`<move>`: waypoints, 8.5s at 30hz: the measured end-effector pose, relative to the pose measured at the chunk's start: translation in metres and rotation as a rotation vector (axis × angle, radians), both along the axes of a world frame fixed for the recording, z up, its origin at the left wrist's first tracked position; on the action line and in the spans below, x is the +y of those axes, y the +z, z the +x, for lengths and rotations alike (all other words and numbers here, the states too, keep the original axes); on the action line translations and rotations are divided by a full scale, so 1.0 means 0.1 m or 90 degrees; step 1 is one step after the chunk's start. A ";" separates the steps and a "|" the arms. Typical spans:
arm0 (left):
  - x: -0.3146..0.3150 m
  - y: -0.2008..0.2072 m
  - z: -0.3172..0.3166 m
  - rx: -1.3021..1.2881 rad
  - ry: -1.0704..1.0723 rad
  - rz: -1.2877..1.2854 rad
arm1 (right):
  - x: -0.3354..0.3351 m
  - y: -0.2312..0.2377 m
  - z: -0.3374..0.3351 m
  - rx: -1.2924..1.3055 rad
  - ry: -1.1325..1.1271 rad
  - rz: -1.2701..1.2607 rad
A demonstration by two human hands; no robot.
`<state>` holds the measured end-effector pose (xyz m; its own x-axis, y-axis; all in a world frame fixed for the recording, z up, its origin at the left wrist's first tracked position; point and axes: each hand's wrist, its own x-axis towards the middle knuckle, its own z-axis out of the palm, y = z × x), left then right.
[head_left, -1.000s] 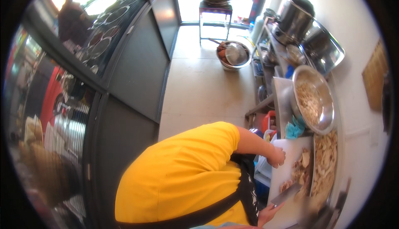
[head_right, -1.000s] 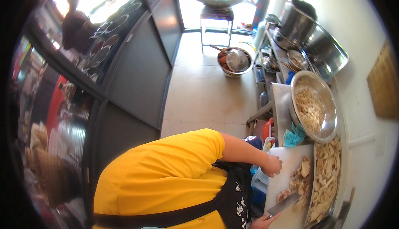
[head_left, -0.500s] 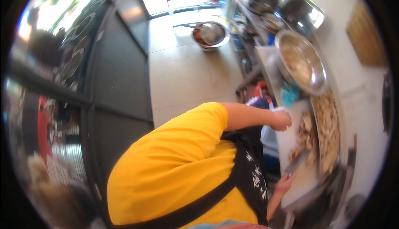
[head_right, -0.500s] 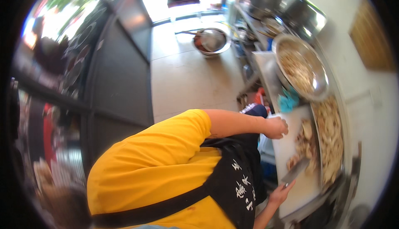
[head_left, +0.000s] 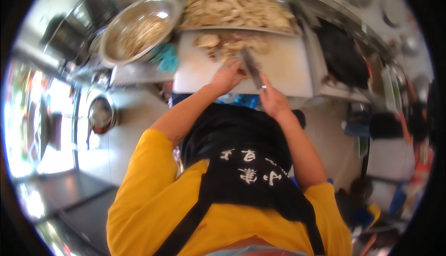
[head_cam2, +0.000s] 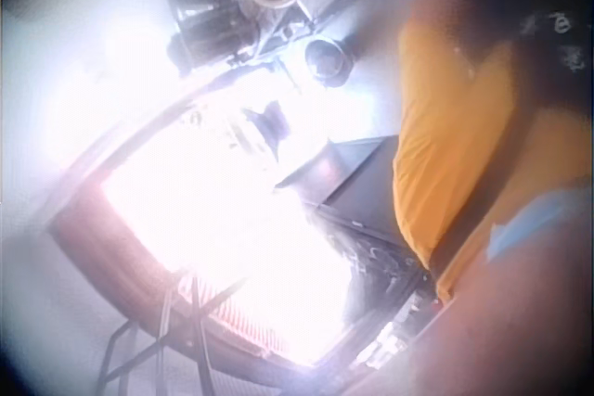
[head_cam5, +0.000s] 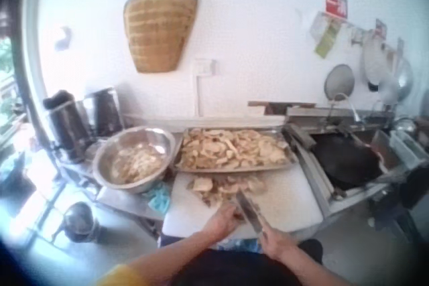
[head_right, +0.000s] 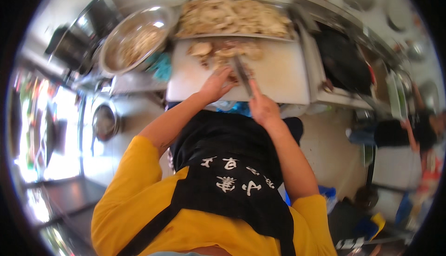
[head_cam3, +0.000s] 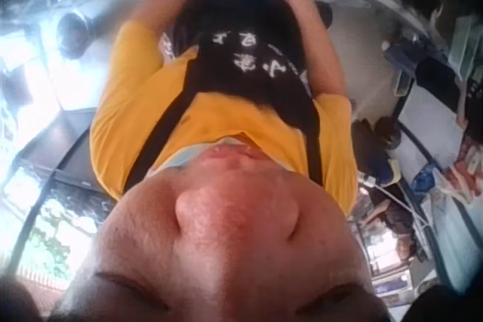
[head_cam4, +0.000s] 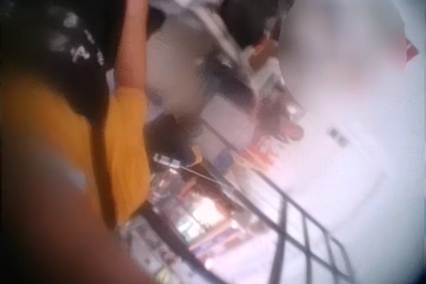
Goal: The person uses a cleaver to chop cooked meat on a white cutting board. They repeatedly slice the meat into smaller pieces and transfer them into a metal bowl. The person occasionally adjusts the meat pieces on the board to continue chopping.
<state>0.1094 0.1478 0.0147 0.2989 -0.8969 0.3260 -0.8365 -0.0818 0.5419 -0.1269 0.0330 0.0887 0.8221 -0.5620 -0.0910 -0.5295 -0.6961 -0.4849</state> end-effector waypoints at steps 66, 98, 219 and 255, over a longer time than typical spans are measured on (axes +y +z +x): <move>-0.26 -0.15 0.02 -0.043 -0.046 -0.051 | 0.03 -0.01 -0.11 -0.032 0.007 0.064; -0.18 -0.01 -0.07 0.001 0.030 -0.076 | 0.22 0.17 -0.20 -0.086 0.023 -0.089; -0.53 -0.13 -0.05 0.064 0.130 -0.011 | -0.24 -0.08 -0.42 -0.043 0.035 -0.223; -0.38 0.47 -0.26 0.201 0.340 -0.351 | 0.53 0.18 0.27 -0.285 -0.028 0.605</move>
<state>0.0836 0.1098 0.0622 0.7903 -0.3439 0.5071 -0.5623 -0.0782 0.8232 -0.1003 0.0861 0.1065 0.8704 -0.4486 -0.2031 -0.1826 0.0889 -0.9792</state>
